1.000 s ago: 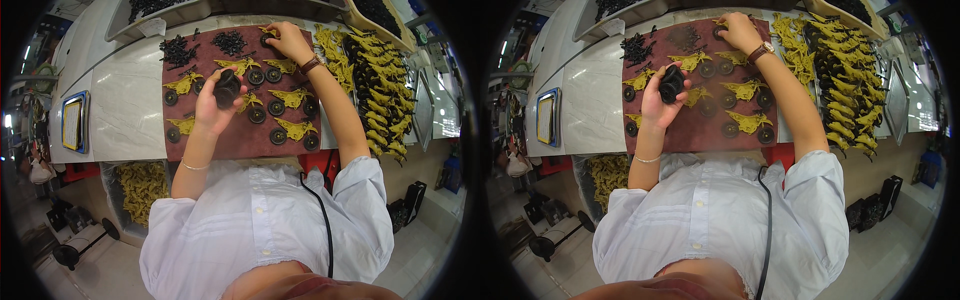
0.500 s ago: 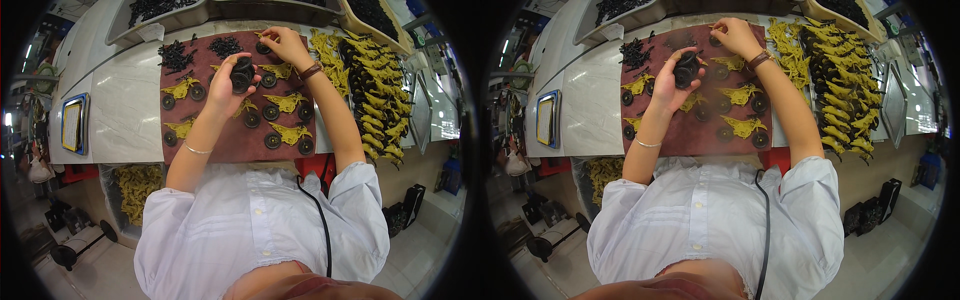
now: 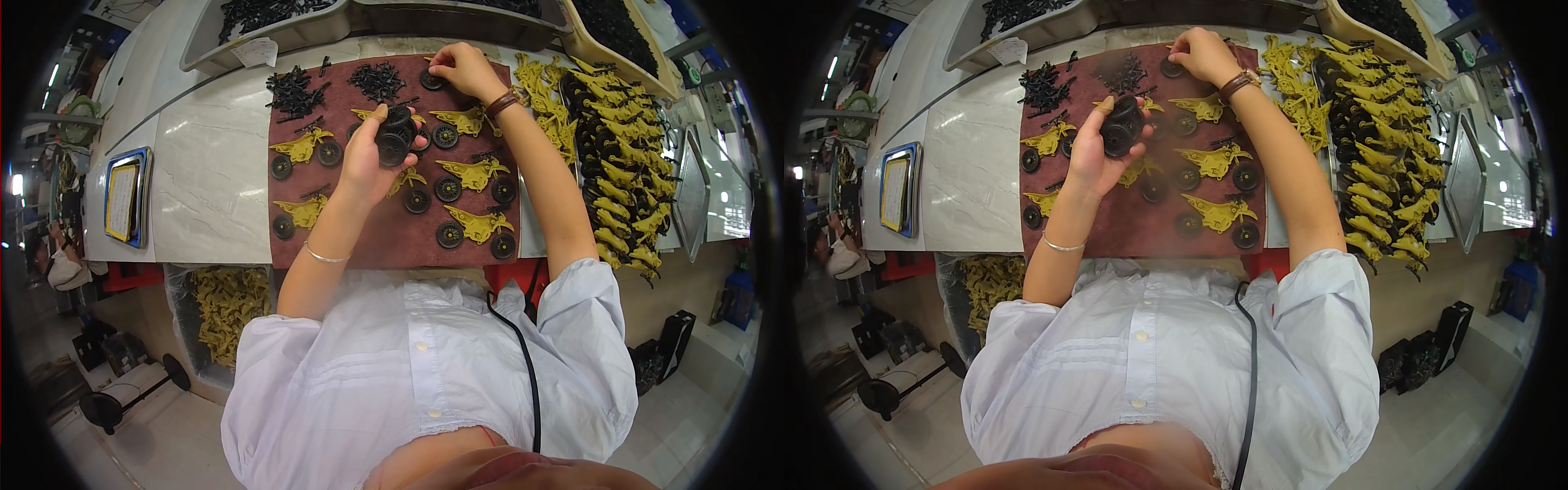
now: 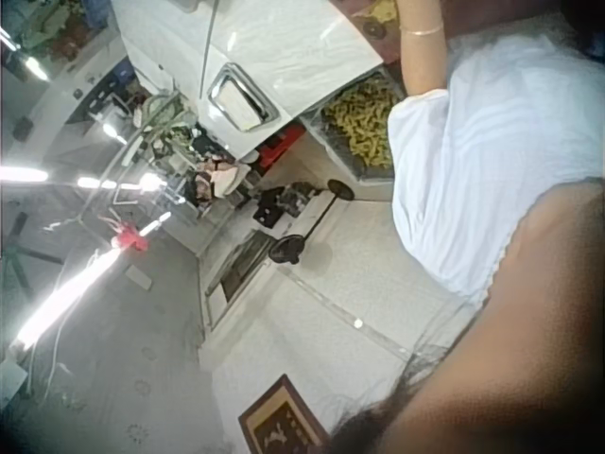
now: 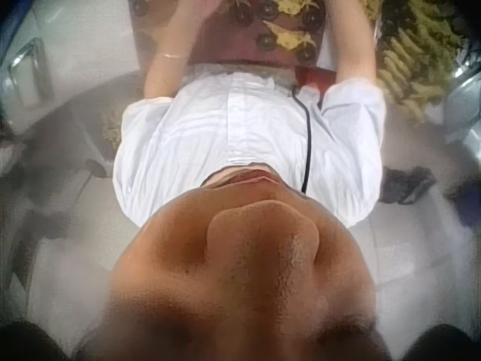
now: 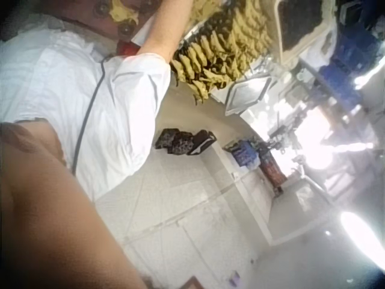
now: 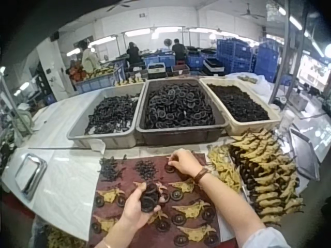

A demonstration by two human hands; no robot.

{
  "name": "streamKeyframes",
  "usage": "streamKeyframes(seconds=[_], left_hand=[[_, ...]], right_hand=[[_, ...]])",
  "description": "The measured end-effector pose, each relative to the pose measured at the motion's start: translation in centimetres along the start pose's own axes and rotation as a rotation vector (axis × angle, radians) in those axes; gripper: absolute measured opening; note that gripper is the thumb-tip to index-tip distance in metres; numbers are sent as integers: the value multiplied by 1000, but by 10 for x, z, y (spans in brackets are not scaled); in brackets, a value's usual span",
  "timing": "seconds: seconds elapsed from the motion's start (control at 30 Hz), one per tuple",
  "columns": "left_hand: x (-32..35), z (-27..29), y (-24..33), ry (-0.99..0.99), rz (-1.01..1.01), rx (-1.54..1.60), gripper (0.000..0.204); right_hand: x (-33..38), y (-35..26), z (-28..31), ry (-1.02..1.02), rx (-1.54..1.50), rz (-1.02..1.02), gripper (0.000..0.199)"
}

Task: The person wipes their hands with a tissue, places toy motorcycle frames onto the mat, and attaches small black parts and wheels onto each frame by hand.

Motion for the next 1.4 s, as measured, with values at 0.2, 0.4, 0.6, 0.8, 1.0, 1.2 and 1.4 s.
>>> streamKeyframes(seconds=[0.2,0.4,0.6,0.8,1.0,1.2,1.4], left_hand=[[-3,-1,5,9,-83,-105,36],[-9,-18,10,-19,-136,-184,34],[-5,-18,1,-87,-53,-97,34],[9,-3,2,-131,-25,-29,35],[18,12,-2,-160,-14,82,38],[19,13,-7,-183,62,152,37],[23,5,-9,-154,55,77,37]], right_hand=[[12,-38,22,151,-84,15,24],[47,-78,30,-380,-678,-36,24],[43,-48,59,-94,-682,-116,20],[32,14,88,55,197,-94,15],[24,20,81,-162,205,14,14],[20,21,67,-257,166,63,16],[27,21,65,-104,196,76,17]])
Point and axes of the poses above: each hand's wrist, its own x-axis away from the middle knuckle, its own z-axis out of the back of the hand, y = z × x, the point moved 3 cm from there along -x, towards the middle knuckle, and after that the axes turned 6 degrees about y, right-handed, at the moved point
